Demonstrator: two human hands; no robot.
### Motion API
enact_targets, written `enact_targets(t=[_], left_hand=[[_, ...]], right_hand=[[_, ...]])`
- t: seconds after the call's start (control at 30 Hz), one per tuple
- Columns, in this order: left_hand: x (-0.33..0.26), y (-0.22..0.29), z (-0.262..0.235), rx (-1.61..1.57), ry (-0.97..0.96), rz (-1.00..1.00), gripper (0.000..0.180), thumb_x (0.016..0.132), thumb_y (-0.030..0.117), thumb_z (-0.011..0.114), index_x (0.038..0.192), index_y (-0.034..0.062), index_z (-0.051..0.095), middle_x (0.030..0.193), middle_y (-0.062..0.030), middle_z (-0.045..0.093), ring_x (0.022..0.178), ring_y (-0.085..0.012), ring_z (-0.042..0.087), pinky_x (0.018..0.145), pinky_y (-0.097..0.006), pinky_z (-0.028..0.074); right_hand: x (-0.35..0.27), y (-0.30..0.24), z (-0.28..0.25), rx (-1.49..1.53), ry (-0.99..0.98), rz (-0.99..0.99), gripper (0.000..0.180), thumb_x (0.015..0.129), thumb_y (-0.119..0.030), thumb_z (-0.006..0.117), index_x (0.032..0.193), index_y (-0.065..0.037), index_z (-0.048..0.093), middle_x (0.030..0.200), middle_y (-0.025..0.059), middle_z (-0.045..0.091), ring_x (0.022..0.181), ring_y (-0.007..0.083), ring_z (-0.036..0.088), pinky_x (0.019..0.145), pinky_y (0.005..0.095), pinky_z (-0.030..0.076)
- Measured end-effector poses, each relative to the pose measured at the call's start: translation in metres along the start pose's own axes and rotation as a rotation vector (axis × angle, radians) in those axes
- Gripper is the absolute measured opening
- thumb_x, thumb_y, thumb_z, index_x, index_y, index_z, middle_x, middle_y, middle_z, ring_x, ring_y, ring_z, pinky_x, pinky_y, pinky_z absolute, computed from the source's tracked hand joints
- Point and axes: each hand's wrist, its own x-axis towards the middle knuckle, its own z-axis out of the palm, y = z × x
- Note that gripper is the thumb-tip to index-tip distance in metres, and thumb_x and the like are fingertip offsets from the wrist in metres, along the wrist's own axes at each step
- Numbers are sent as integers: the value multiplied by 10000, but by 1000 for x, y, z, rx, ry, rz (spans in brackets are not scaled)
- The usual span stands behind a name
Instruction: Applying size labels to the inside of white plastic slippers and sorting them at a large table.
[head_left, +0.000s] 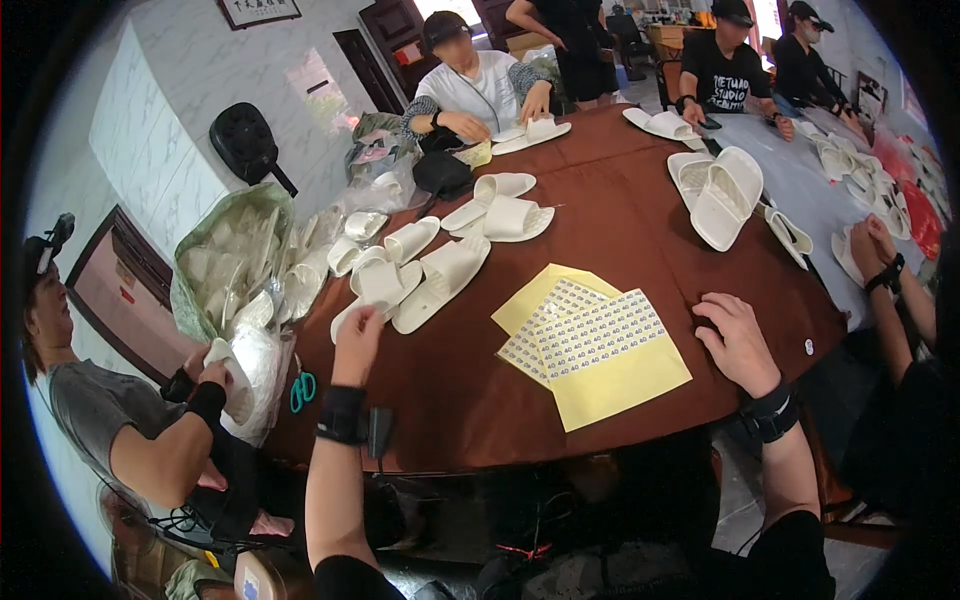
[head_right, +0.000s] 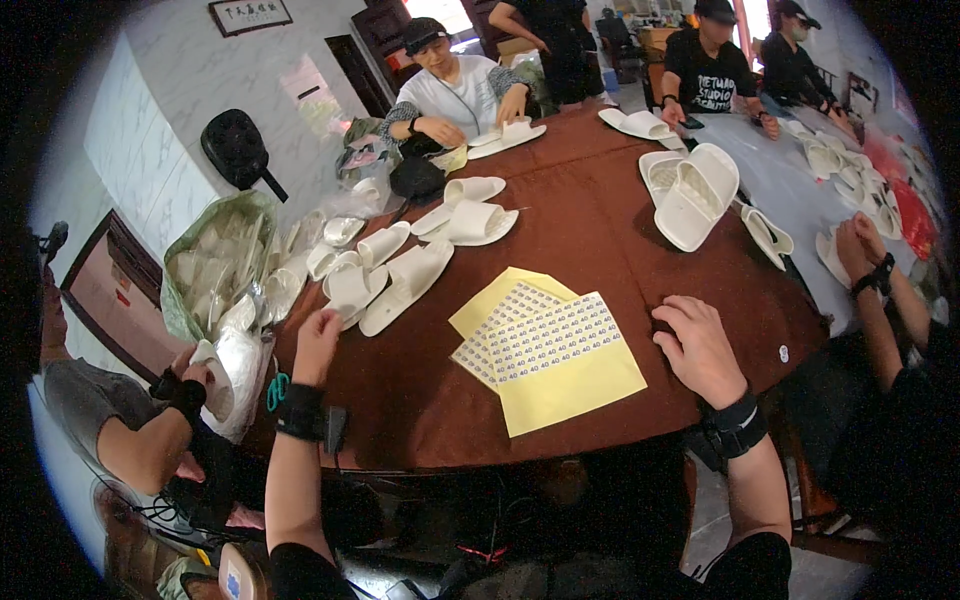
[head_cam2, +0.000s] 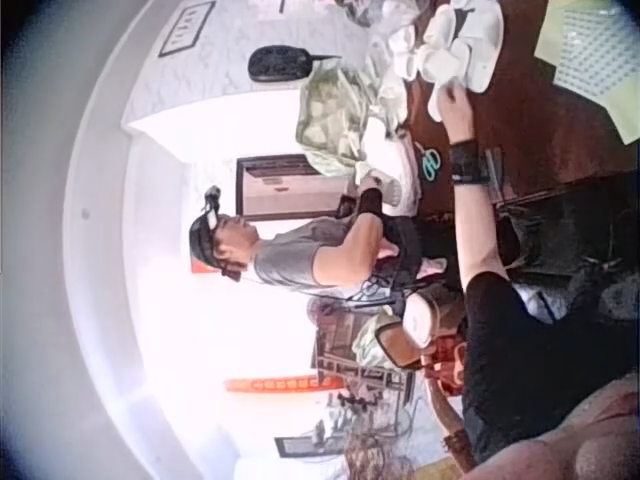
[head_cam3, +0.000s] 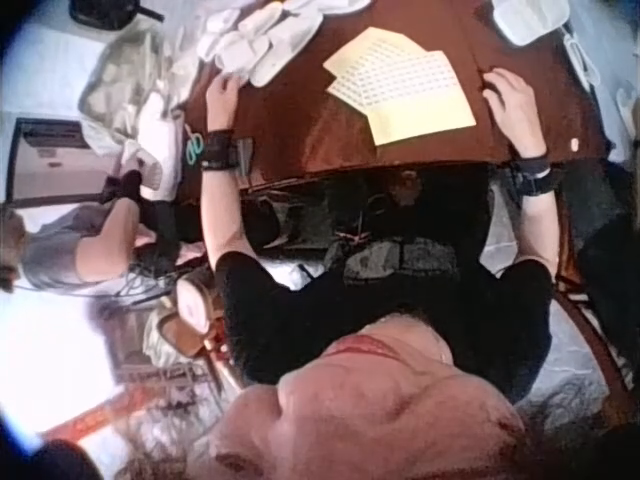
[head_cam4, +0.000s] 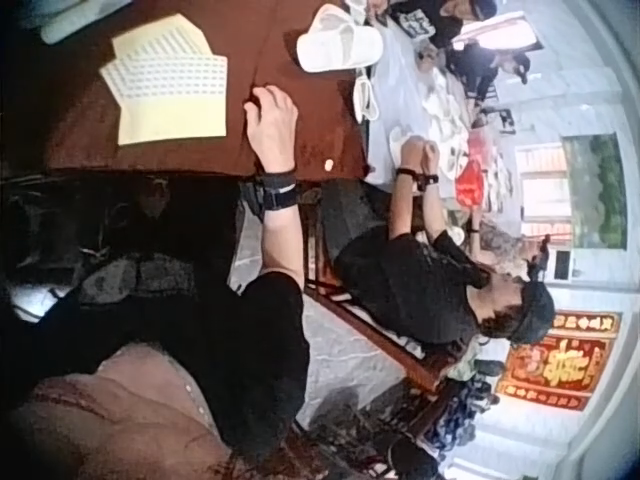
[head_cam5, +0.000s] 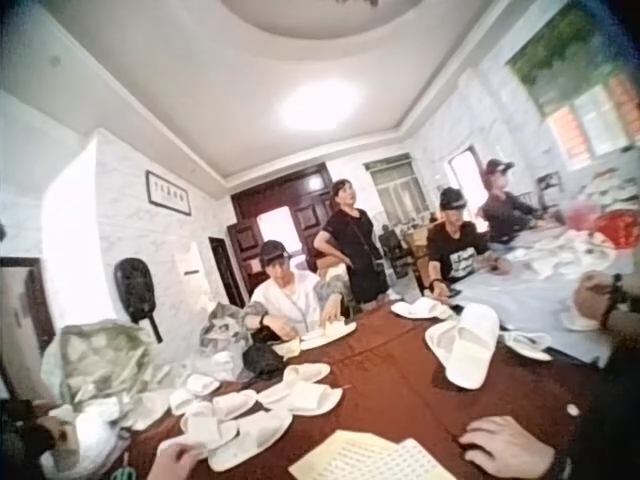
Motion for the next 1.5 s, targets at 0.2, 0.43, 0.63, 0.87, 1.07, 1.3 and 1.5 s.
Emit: enact_targets(t=[0.2, 0.43, 0.63, 0.87, 1.07, 1.3, 1.5], left_hand=[[83, -83, -3, 172, 254, -92, 293, 896, 222, 622, 1028, -39, 642, 909, -43, 638, 760, -135, 568, 682, -281, 459], [85, -74, 32, 24, 147, -284, 277, 865, 203, 657, 928, -66, 632, 845, -73, 642, 712, -143, 585, 619, -295, 463], [50, -17, 12, -346, -22, -370, 250, 851, 234, 709, 881, 1, 625, 728, -45, 606, 502, -143, 511, 440, -279, 362], [1, 52, -11, -722, -86, -297, 233, 950, 222, 624, 1085, 32, 631, 889, -9, 673, 676, -84, 581, 518, -216, 382], [-25, 103, -36, -828, -68, -224, 247, 963, 184, 602, 1138, 10, 599, 942, -31, 677, 714, -93, 607, 553, -228, 418], [-47, 141, -54, -729, -163, -91, 287, 981, 206, 564, 1164, -13, 595, 1018, -52, 680, 866, -121, 646, 779, -264, 512], [-91, 162, -28, -682, -272, -165, 280, 949, 203, 619, 1117, -20, 606, 1001, -73, 689, 845, -135, 656, 762, -279, 520]], right_hand=[[6, -4, -1, 11, -3, -17, 276, 818, -93, 671, 1083, -32, 625, 1211, 173, 584, 1161, 361, 517, 999, 432, 398], [1, -6, -3, 20, -63, 43, 306, 809, -77, 680, 1105, -28, 621, 1234, 173, 575, 1185, 361, 502, 1025, 440, 392], [1, -6, -5, 13, -28, 2, 292, 819, -95, 670, 1098, -31, 613, 1216, 172, 579, 1165, 367, 509, 1007, 438, 395], [4, 0, -1, 9, -15, -19, 265, 829, -104, 660, 1081, -30, 629, 1197, 165, 589, 1153, 357, 519, 1004, 431, 393], [3, -2, -3, 49, 44, -59, 246, 822, -101, 664, 1055, -29, 630, 1148, 155, 616, 1103, 345, 552, 967, 419, 410], [-5, 5, 5, 69, 57, -67, 233, 820, -95, 666, 1042, -32, 629, 1126, 140, 628, 1079, 340, 566, 954, 419, 419], [-3, 1, -1, 105, 57, -58, 213, 834, -107, 656, 1029, -25, 631, 1104, 142, 638, 1074, 331, 571, 948, 414, 421]])
